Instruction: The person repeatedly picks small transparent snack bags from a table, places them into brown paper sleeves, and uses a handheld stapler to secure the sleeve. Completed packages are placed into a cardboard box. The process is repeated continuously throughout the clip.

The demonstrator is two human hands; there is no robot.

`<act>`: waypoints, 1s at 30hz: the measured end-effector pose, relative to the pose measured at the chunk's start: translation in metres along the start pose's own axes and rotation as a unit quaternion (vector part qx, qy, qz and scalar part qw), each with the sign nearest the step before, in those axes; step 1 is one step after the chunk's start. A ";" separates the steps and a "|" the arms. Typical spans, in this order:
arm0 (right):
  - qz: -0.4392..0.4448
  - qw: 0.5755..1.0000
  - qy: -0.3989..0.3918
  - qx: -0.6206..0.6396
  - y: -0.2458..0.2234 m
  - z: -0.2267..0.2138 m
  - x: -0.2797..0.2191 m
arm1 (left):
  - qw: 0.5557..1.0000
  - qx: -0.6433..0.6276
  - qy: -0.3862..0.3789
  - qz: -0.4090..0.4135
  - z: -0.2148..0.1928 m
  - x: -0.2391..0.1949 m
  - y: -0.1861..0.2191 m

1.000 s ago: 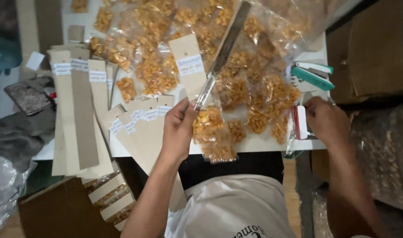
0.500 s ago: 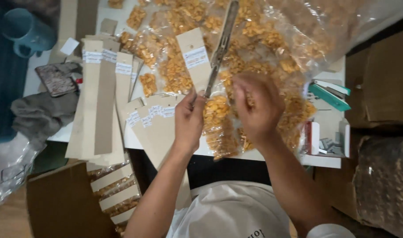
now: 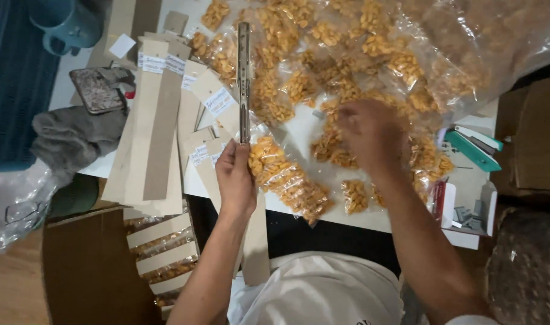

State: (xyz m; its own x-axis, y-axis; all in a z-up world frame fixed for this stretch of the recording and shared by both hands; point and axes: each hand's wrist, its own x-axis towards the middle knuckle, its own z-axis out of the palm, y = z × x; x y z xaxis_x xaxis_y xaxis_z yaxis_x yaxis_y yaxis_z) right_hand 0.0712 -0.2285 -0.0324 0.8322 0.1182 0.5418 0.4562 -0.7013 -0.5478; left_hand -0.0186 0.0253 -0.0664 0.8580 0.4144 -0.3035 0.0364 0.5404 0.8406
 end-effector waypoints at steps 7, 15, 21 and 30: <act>-0.110 0.973 -0.119 -0.167 0.022 0.081 0.005 | 0.999 0.030 -0.001 0.014 -0.001 0.003 -0.009; -0.086 0.982 0.033 0.166 -0.087 0.016 0.041 | 0.991 0.092 -0.074 0.063 0.054 -0.017 0.026; -0.167 0.984 0.005 0.066 -0.078 0.027 0.023 | 0.980 0.129 -0.108 0.105 0.089 -0.043 0.074; -0.330 0.924 -0.005 0.194 -0.075 0.000 0.039 | 0.974 0.112 -0.180 0.083 0.081 -0.031 0.061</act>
State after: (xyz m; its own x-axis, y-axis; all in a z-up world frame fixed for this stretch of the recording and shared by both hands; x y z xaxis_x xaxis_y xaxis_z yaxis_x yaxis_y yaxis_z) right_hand 0.0692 -0.1717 0.0294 0.3338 0.4386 0.8344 0.9425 -0.1696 -0.2879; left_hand -0.0017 -0.0136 0.0307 0.9840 0.1777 -0.0115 -0.0427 0.2984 0.9535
